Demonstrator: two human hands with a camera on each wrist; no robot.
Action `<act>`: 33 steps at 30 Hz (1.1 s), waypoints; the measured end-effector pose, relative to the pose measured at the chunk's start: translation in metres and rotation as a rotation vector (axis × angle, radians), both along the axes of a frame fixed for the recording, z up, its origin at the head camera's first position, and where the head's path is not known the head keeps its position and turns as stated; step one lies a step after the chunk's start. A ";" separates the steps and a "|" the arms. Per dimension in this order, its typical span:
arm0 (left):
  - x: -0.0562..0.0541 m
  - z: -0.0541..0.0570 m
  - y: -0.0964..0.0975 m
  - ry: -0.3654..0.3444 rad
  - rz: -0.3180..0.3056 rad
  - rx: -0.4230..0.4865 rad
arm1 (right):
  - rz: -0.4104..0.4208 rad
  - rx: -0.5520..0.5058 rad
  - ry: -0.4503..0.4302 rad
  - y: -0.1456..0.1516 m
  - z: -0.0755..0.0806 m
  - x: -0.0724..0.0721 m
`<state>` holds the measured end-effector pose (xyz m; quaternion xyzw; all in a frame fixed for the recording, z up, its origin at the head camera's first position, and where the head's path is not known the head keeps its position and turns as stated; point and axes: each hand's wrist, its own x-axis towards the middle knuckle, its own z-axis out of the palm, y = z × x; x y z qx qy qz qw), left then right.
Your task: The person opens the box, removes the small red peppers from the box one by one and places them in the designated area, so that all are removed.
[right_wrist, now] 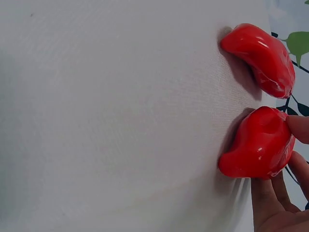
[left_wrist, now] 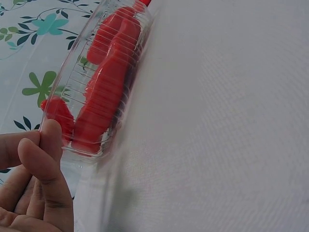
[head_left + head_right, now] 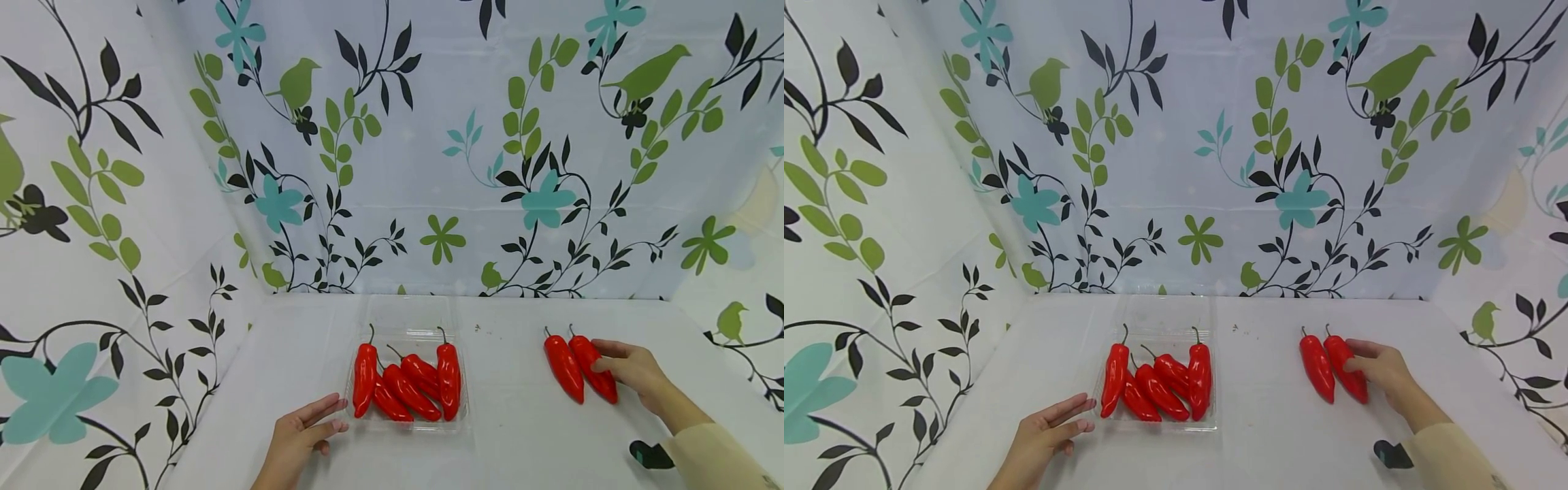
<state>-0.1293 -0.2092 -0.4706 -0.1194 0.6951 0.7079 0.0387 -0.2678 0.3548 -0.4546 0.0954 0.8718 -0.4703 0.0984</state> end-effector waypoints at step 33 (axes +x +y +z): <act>0.000 0.001 0.001 0.008 0.002 -0.008 | -0.107 -0.034 0.349 -0.059 0.027 0.011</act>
